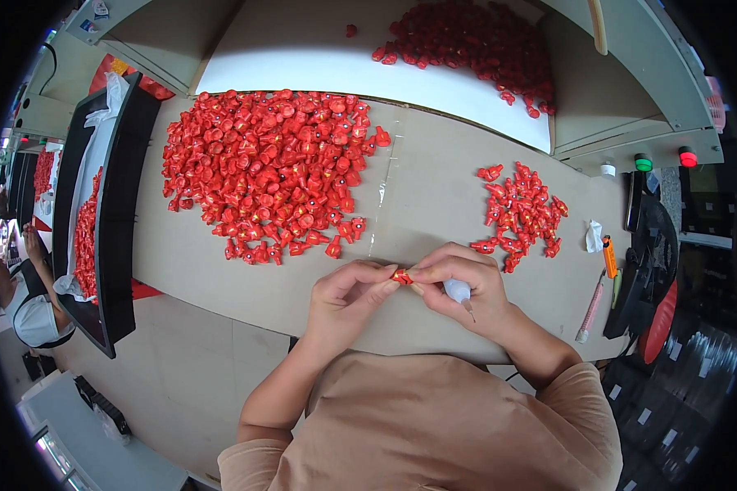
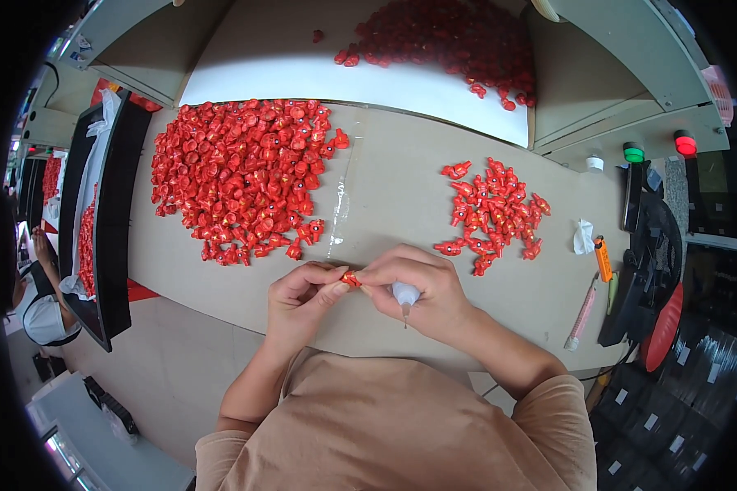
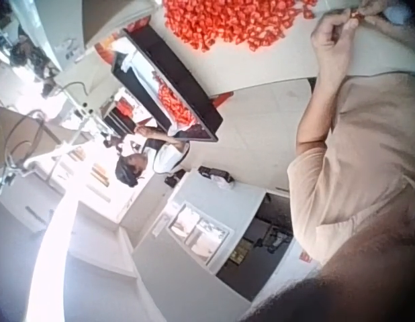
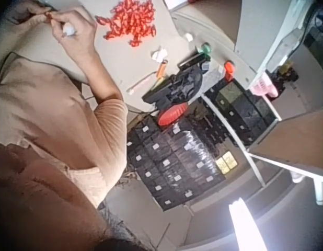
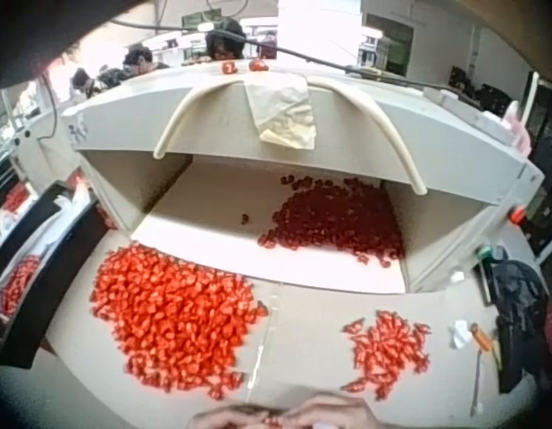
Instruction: The person assembles small red plastic toy components by hand, joining them with adhesive from a glue bottle.
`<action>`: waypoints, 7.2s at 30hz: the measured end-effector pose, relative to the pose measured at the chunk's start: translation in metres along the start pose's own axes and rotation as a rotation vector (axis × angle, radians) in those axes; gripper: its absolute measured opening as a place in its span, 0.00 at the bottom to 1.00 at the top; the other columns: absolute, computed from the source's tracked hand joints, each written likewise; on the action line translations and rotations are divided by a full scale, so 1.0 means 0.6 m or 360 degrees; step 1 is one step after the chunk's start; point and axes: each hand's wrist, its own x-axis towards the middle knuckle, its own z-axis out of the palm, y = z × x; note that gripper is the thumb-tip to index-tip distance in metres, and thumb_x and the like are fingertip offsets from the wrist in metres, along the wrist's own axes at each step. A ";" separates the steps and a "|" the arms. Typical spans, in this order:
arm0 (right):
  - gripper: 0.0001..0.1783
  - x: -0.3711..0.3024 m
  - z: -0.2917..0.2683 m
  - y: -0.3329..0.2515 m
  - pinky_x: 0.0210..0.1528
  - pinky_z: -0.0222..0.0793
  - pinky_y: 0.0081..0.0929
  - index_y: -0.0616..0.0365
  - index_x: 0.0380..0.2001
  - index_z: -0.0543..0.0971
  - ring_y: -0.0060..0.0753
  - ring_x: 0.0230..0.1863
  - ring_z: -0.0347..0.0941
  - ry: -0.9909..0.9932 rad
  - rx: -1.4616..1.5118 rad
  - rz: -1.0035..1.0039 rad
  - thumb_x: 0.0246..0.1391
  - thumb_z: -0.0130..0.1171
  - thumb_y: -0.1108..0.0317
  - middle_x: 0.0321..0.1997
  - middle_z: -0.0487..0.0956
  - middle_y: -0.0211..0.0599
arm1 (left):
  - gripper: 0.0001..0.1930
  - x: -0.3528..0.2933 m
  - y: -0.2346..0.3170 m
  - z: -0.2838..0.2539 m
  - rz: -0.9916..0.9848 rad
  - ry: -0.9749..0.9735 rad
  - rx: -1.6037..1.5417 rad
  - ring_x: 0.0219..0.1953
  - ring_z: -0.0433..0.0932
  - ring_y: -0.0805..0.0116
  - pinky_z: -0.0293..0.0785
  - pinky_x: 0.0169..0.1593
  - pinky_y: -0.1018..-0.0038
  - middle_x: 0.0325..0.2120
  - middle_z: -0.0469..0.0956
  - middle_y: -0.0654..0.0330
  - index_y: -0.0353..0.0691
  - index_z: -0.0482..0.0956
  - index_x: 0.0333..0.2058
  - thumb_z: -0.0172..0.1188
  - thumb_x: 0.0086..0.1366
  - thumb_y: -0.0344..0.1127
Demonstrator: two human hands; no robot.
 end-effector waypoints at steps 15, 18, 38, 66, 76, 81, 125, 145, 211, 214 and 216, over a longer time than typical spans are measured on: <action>0.11 0.005 0.000 0.000 0.31 0.71 0.20 0.59 0.32 0.81 0.26 0.32 0.76 -0.0015 -0.0014 0.0025 0.42 0.63 0.83 0.33 0.78 0.34 | 0.06 -0.001 -0.003 0.003 -0.0032 0.0030 -0.0088 0.40 0.76 0.75 0.72 0.44 0.79 0.37 0.79 0.59 0.32 0.77 0.38 0.58 0.62 0.24; 0.10 0.007 0.000 0.012 0.34 0.70 0.19 0.61 0.33 0.80 0.24 0.33 0.75 -0.0011 0.0085 0.0123 0.44 0.62 0.82 0.34 0.78 0.35 | 0.08 0.002 -0.005 0.013 -0.0019 0.0075 -0.0178 0.40 0.76 0.75 0.73 0.44 0.79 0.38 0.78 0.58 0.32 0.75 0.41 0.57 0.63 0.24; 0.10 -0.004 -0.010 -0.007 0.39 0.70 0.16 0.62 0.40 0.79 0.16 0.35 0.72 0.0011 0.0398 0.0436 0.52 0.62 0.73 0.37 0.79 0.31 | 0.06 -0.013 0.010 0.017 0.0030 0.0155 -0.0105 0.36 0.76 0.74 0.74 0.43 0.75 0.36 0.78 0.59 0.33 0.74 0.38 0.57 0.64 0.28; 0.09 -0.002 -0.009 0.001 0.42 0.69 0.18 0.62 0.38 0.79 0.17 0.38 0.73 -0.0219 0.0673 0.0629 0.51 0.62 0.76 0.36 0.79 0.31 | 0.04 -0.009 -0.007 0.006 -0.0022 -0.0101 -0.0450 0.31 0.77 0.73 0.74 0.36 0.77 0.31 0.78 0.57 0.36 0.71 0.37 0.55 0.64 0.25; 0.08 0.001 -0.015 -0.005 0.42 0.70 0.19 0.62 0.37 0.79 0.17 0.39 0.73 -0.0178 0.0765 0.0682 0.52 0.62 0.74 0.36 0.80 0.32 | 0.03 0.000 -0.004 0.008 -0.0001 -0.0128 -0.0358 0.31 0.78 0.72 0.75 0.37 0.76 0.31 0.78 0.57 0.35 0.71 0.36 0.55 0.64 0.26; 0.08 0.003 -0.013 0.018 0.39 0.72 0.20 0.64 0.34 0.79 0.20 0.35 0.76 -0.0277 0.0801 0.0505 0.50 0.63 0.73 0.33 0.81 0.34 | 0.06 -0.012 -0.027 -0.013 0.0013 0.0079 0.0047 0.31 0.78 0.68 0.77 0.35 0.73 0.31 0.78 0.53 0.35 0.69 0.36 0.56 0.63 0.27; 0.08 -0.017 -0.023 0.019 0.31 0.72 0.20 0.63 0.31 0.78 0.20 0.31 0.76 -0.0299 0.0830 0.0485 0.47 0.62 0.72 0.30 0.80 0.33 | 0.09 -0.028 0.028 0.039 0.0197 -0.0061 0.0097 0.29 0.71 0.67 0.71 0.37 0.71 0.28 0.73 0.55 0.38 0.66 0.32 0.57 0.64 0.35; 0.09 -0.008 -0.012 0.018 0.33 0.73 0.21 0.64 0.32 0.78 0.21 0.32 0.77 -0.0345 0.0818 0.0438 0.47 0.63 0.73 0.31 0.81 0.35 | 0.07 -0.021 -0.005 0.016 0.0152 0.0017 -0.0036 0.31 0.72 0.69 0.71 0.37 0.72 0.30 0.73 0.59 0.40 0.67 0.37 0.54 0.66 0.34; 0.15 -0.004 -0.008 -0.010 0.42 0.68 0.23 0.60 0.49 0.70 0.20 0.38 0.70 0.0032 0.0684 0.0302 0.62 0.49 0.65 0.39 0.74 0.30 | 0.09 -0.006 0.006 0.019 -0.0093 0.0301 -0.0812 0.33 0.67 0.75 0.66 0.38 0.74 0.31 0.70 0.67 0.42 0.71 0.43 0.48 0.70 0.39; 0.12 -0.007 -0.027 -0.016 0.37 0.66 0.19 0.58 0.44 0.70 0.16 0.34 0.68 0.0044 0.0582 0.0244 0.61 0.52 0.64 0.34 0.74 0.29 | 0.11 0.000 -0.014 0.015 -0.0029 0.0134 -0.0682 0.29 0.66 0.78 0.61 0.33 0.78 0.27 0.68 0.67 0.42 0.69 0.42 0.48 0.70 0.42; 0.11 -0.019 -0.037 -0.018 0.35 0.65 0.18 0.58 0.40 0.71 0.15 0.32 0.67 0.0162 0.0427 0.0068 0.60 0.54 0.63 0.32 0.73 0.27 | 0.11 -0.004 0.004 0.034 -0.0026 0.0000 -0.0658 0.30 0.67 0.76 0.63 0.34 0.78 0.28 0.69 0.66 0.41 0.69 0.43 0.48 0.70 0.42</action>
